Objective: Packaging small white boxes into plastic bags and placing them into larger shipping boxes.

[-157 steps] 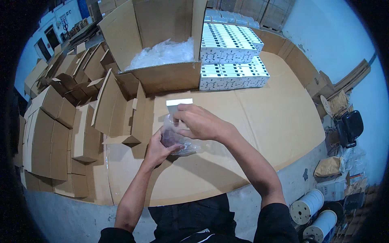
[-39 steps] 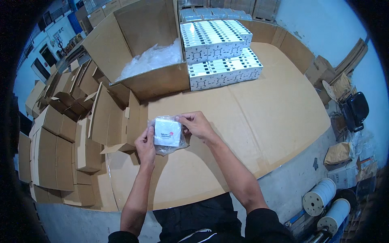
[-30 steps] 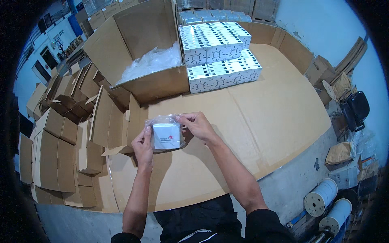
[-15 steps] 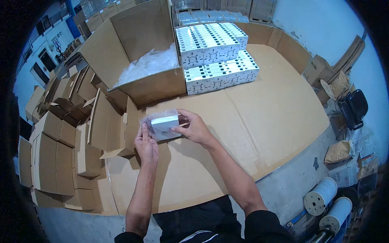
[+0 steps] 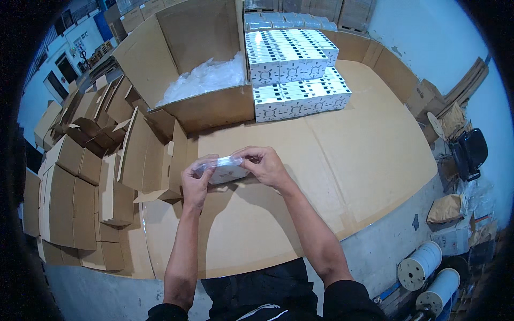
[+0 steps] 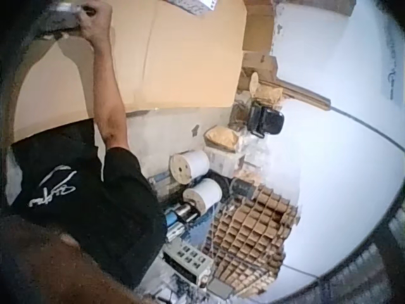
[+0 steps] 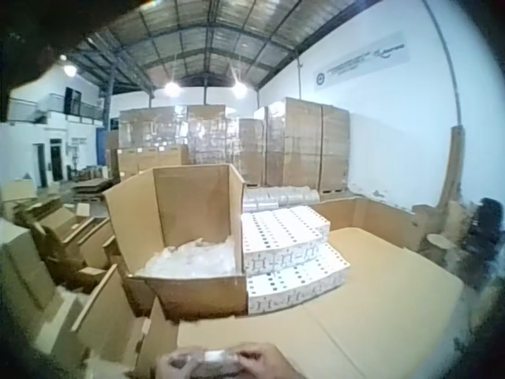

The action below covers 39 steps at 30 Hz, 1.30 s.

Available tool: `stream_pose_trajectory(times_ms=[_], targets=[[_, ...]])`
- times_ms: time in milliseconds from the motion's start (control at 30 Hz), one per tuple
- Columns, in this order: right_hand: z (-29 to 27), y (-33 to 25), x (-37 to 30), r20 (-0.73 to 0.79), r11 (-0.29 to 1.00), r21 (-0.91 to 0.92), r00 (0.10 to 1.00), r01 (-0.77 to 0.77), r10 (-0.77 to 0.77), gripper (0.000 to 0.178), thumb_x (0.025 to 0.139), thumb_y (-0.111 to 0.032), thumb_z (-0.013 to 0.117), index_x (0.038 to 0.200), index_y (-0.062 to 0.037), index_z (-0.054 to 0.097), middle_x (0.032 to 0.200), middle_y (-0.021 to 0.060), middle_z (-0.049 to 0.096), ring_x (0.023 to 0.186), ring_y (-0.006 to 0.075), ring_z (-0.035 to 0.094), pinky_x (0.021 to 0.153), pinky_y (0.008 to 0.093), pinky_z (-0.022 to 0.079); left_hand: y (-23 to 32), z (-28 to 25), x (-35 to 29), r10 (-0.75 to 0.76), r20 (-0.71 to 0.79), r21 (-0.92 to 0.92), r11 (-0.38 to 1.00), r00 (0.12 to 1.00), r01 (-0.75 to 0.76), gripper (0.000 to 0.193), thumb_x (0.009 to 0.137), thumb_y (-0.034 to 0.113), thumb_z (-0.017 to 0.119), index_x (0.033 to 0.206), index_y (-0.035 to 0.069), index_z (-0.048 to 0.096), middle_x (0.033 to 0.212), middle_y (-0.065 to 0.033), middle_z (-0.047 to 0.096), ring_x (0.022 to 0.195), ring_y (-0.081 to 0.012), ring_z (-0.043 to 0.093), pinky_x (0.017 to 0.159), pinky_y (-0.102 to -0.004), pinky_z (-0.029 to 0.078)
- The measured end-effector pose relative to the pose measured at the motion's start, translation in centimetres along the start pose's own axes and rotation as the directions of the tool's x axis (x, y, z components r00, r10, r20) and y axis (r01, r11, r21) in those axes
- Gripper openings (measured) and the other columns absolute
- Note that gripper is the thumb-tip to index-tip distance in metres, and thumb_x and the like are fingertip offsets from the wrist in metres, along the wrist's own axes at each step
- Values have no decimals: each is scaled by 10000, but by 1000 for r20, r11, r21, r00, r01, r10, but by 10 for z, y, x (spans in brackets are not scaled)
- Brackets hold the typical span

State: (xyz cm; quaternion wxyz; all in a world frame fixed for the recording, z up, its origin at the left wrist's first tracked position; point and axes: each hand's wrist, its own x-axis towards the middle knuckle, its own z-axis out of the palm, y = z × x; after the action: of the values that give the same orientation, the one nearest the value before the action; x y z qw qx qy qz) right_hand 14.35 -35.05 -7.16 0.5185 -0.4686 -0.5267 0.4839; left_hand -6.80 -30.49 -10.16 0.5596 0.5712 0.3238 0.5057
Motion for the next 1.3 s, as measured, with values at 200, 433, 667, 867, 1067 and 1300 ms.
stream_pose_trajectory(times_ms=[200,433,667,867,1067,1300], targets=[[-1,4,2,-4,998,4,998,67,-67,104,962,-50,659,992,24,725,984,65,729,861,81,616,757,262,524,8,2,-2,-65,-70,36,997,995,67,117,939,99,727,860,21,692,1047,-75,723,916,-109,616,830,-276,489],[1,18,6,-42,997,59,998,52,-49,190,951,-18,654,809,-37,529,1025,111,697,897,96,617,798,253,523,-2,11,-1,-41,-173,-46,998,984,33,288,922,104,754,783,90,502,973,-87,701,861,-93,593,779,-270,489],[9,-5,3,-116,933,248,965,259,-237,143,903,-27,691,1038,12,665,1221,120,654,1017,174,635,908,334,531,-6,14,0,-107,-208,-176,982,972,70,273,903,107,778,824,83,518,940,-53,677,818,-72,576,712,-239,485],[-7,1,-1,141,980,-132,981,152,-133,238,873,-64,740,1106,-17,734,1181,102,693,1013,175,648,893,332,533,-9,12,1,-110,-207,-180,981,972,73,264,911,96,766,820,84,518,919,-39,664,810,-63,564,708,-232,475],[-1,-3,-2,21,994,-102,999,41,-39,254,879,-85,749,1123,-17,725,1025,50,723,879,124,644,769,272,542,-4,16,1,-33,-257,-86,996,966,11,241,897,69,766,837,64,532,922,-52,656,821,-86,572,738,-246,477],[-2,-1,-1,44,992,-118,998,43,-38,247,885,-94,746,1113,-4,718,1015,49,721,886,113,642,786,270,541,31,20,-19,700,315,637,344,641,-689,253,772,7,788,963,40,625,1004,-97,652,1010,-305,624,912,-429,515]])
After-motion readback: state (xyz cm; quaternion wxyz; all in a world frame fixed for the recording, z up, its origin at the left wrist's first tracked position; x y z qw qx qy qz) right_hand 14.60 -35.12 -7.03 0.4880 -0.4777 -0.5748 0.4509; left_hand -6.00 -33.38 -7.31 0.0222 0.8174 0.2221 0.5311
